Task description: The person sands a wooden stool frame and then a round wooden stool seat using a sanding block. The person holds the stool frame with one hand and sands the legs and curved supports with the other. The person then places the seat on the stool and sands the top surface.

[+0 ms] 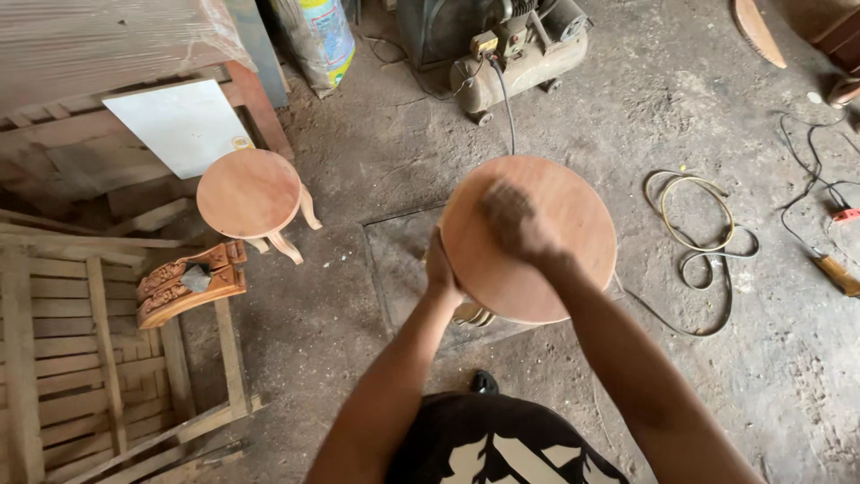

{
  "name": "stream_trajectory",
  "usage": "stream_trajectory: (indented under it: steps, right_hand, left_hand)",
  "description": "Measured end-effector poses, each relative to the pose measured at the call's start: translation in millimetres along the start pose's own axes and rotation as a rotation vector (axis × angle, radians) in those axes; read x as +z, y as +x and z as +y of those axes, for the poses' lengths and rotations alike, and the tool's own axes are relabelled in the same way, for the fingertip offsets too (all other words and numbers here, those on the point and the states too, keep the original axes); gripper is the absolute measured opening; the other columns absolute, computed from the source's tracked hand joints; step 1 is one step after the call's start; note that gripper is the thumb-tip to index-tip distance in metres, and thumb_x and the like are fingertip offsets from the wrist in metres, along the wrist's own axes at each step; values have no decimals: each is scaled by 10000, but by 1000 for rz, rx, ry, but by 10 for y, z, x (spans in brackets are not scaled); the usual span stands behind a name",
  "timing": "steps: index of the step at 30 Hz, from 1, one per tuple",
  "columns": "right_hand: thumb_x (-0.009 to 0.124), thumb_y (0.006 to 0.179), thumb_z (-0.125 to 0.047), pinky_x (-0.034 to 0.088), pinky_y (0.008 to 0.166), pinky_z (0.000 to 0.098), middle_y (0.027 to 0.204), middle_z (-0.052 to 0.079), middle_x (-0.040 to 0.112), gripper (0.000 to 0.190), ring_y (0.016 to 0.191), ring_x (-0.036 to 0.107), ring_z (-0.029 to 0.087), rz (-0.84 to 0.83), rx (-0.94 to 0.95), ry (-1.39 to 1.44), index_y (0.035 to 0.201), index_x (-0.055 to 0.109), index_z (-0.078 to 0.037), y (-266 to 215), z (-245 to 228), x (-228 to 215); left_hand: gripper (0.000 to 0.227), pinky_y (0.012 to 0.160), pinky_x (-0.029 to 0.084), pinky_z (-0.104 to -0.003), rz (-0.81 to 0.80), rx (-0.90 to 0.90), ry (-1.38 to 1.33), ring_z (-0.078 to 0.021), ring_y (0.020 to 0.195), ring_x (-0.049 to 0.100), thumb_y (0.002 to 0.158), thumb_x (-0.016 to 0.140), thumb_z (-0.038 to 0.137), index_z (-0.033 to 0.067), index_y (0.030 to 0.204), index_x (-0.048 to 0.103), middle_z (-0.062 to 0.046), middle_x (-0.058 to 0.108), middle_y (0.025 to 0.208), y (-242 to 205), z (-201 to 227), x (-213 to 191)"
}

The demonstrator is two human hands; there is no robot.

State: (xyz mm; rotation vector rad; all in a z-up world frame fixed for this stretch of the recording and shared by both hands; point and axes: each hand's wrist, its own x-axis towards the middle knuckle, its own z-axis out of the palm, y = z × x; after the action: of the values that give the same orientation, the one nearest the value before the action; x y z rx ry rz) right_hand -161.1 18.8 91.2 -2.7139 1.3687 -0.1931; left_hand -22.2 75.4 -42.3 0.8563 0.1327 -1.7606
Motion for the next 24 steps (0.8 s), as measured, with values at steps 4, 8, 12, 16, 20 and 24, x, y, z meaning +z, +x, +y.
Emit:
stream_trajectory:
  steps: [4,8,12,16,20,24]
  right_hand:
    - [630,991,-117,310,1245,505,1533,136,475,427,1467,427,340,81,-47,-106,1411,597,-47,154,-126,204]
    - [626,992,-124,310,1241,511,1529,137,480,428,1462,431,341,-4,-352,45,1412,596,-51,-214,-188,288]
    - [621,992,-132,309,1236,517,1526,137,484,429,1457,435,342,49,90,-190,1412,595,-55,409,164,123]
    - [617,992,-140,309,1231,524,1523,138,489,429,1452,439,342,128,-427,18,1413,593,-59,-177,-450,425]
    - [613,992,-148,309,1226,530,1519,139,493,430,1448,443,343,37,-87,-74,1414,592,-63,312,111,112]
    - [609,993,-155,308,1222,536,1516,140,498,431,1443,447,344,143,-139,-109,1414,590,-68,245,-188,271]
  left_hand:
    - [716,1071,499,-415,102,49,-23,-285,1286,590,987,412,606,80,1464,507,-146,591,1452,16,-99,56]
    - [758,1060,520,-429,134,17,-10,-335,1264,602,1022,441,621,7,1465,479,-228,582,1422,62,-157,-73]
    - [722,1036,521,-413,151,48,23,-283,1260,596,988,412,602,64,1466,478,-164,582,1433,48,-248,-3]
    - [716,1020,558,-422,126,100,10,-295,1251,613,990,359,575,43,1454,483,-205,581,1401,-23,-325,-51]
    - [710,988,537,-385,162,83,42,-269,1237,605,1024,418,585,16,1440,497,-177,594,1426,46,-369,5]
    - [734,974,561,-375,51,114,-29,-246,1215,638,993,379,612,43,1439,506,-166,606,1406,-35,-403,-67]
